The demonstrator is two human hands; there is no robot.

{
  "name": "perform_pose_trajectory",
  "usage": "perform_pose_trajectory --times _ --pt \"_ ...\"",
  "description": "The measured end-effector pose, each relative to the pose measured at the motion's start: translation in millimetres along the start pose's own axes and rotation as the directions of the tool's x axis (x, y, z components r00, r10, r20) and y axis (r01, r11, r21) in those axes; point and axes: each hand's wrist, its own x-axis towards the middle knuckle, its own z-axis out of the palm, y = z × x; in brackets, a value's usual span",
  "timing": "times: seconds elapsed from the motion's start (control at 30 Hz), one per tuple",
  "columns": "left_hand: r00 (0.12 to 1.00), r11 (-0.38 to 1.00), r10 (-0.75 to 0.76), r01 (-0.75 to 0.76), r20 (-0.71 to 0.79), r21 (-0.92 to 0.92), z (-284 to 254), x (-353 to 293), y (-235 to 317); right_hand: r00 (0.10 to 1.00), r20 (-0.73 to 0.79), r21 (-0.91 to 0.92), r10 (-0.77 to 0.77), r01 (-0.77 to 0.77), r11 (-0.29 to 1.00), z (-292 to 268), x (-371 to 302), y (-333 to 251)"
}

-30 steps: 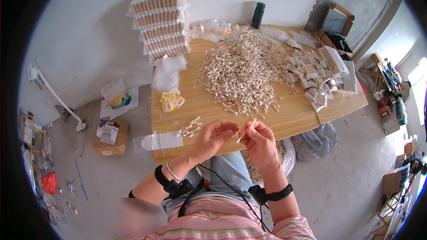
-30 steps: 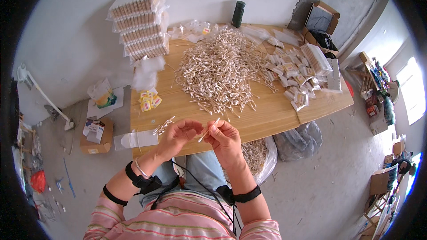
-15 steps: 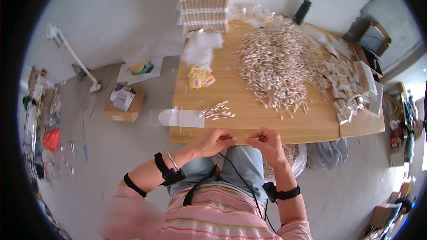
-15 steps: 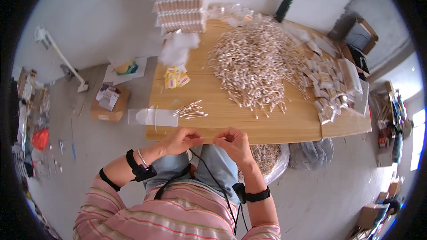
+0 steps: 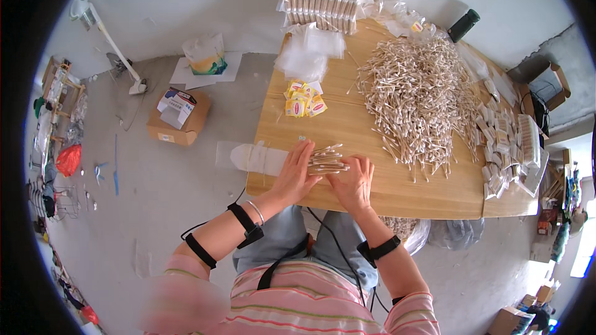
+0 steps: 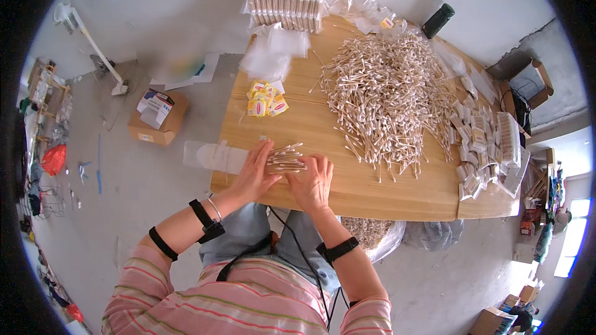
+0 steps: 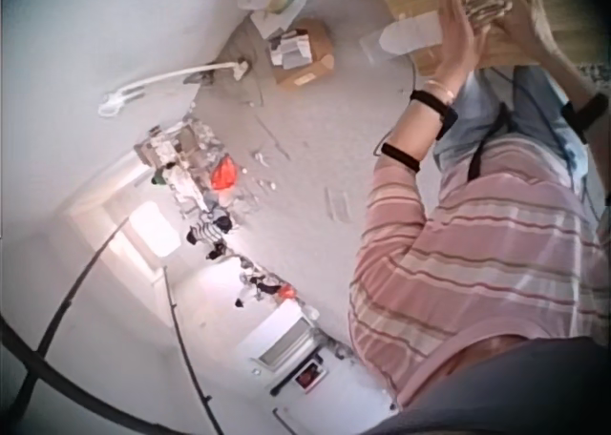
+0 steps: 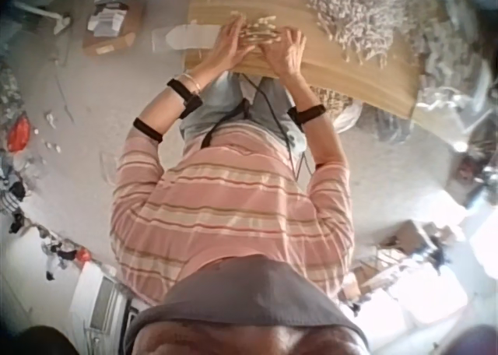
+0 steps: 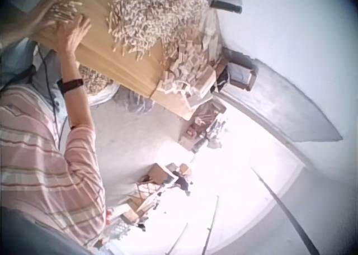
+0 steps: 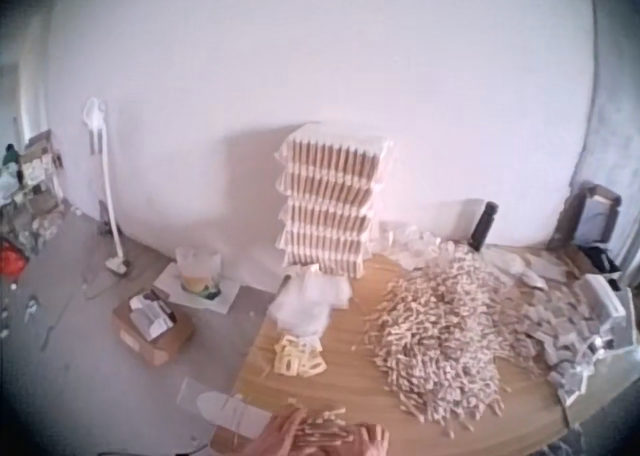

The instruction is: Manually organizing and packing cotton swabs into small plastic bags.

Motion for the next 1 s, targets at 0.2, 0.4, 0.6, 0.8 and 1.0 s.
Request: perform_pose_trajectory --times 0.2,0.4,0.6,0.8,1.0 --pt "0.998 0.997 0.065 -0.065 0.004 0.048 10 18 -2 0.966 -0.25 0.213 0.065 -0.011 0.977 9 1 9" --pt "0.993 0.967 0.079 -0.097 0.086 0.235 8 26 9 0.958 -0.286 0.277 0.003 0.08 0.958 18 4 14" --pt "0.99 0.912 0.023 -0.078 0.139 0.402 22 40 12 0.958 -0.267 0.341 0.105 -0.008 0.94 18 15 24" --pt "0.985 0.847 0.046 -0.127 0.167 0.515 22 56 12 0.957 -0.266 0.337 0.112 -0.017 0.941 17 16 27" --pt "0.942 0.89 0.1 -0.228 0.319 0.395 17 15 24 0.962 -0.272 0.282 0.023 0.057 0.958 13 14 28"
